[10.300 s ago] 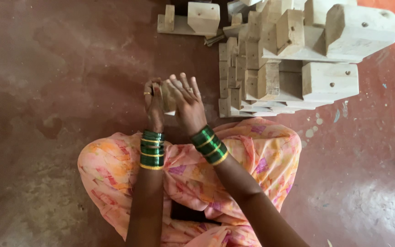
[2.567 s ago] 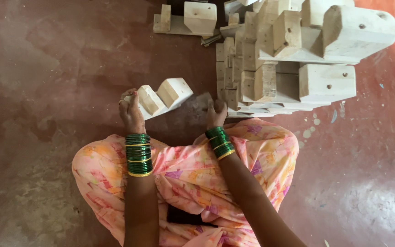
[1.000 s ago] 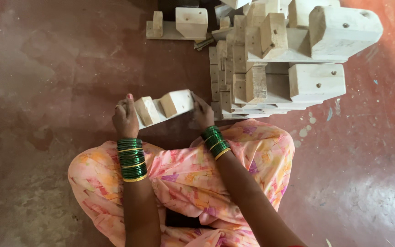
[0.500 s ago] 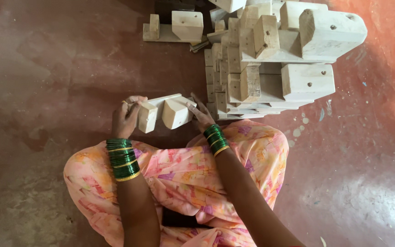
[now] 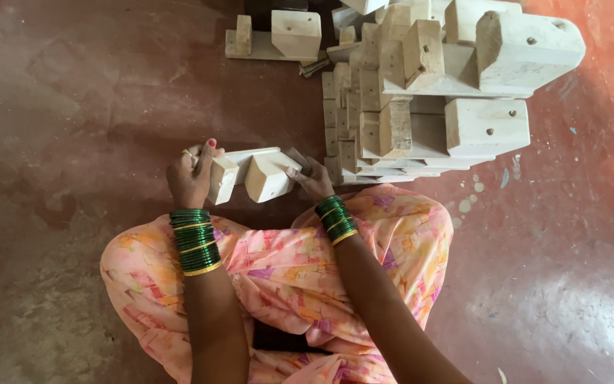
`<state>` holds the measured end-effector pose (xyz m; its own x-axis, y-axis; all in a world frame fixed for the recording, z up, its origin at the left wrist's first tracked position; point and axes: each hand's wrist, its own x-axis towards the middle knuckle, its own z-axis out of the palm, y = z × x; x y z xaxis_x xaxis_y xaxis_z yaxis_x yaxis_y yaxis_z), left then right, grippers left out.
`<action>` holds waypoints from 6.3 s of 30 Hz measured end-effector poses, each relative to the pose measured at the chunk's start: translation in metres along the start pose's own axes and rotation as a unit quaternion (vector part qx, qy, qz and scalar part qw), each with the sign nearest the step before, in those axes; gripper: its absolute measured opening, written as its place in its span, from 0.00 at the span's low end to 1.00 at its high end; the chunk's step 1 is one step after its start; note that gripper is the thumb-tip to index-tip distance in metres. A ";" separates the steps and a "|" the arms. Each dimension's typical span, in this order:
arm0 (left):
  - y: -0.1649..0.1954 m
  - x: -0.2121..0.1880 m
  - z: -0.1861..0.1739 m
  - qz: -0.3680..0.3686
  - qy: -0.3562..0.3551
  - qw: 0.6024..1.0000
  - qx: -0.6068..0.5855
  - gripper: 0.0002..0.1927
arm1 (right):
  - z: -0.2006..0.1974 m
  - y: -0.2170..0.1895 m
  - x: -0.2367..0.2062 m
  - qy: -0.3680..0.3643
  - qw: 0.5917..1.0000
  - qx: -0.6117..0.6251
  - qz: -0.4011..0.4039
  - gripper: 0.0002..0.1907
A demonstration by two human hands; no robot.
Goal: The person sits on the floor and rubs small white blocks by hand, working their surfaces one at a time and setting finished pieces toward a pile of similar blocks beside them.
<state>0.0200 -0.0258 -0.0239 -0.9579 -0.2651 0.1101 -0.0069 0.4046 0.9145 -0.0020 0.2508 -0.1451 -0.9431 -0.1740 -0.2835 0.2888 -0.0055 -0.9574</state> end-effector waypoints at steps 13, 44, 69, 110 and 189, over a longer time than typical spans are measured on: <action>0.013 -0.006 0.009 0.009 0.043 0.993 0.106 0.22 | -0.001 0.002 0.008 -0.147 0.980 0.124 0.046 0.49; -0.015 -0.001 0.036 -0.202 0.057 0.907 -0.364 0.42 | 0.010 0.011 0.007 0.168 0.980 0.023 -0.107 0.16; 0.007 -0.017 0.058 0.056 -0.090 0.945 -0.310 0.45 | 0.034 -0.030 -0.029 0.048 0.965 -0.240 -0.090 0.29; 0.047 -0.023 0.016 0.250 -0.005 0.960 0.127 0.18 | 0.054 -0.085 -0.058 0.022 0.957 -0.186 -0.222 0.20; -0.018 -0.017 0.038 0.000 -0.050 0.949 -0.311 0.20 | -0.003 0.020 -0.005 -0.059 0.997 -0.050 -0.029 0.09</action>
<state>0.0259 0.0043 -0.0572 -0.9805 -0.1687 0.1008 0.1341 -0.1992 0.9707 0.0083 0.2548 -0.1628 -0.9300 -0.2911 -0.2244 0.2109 0.0774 -0.9744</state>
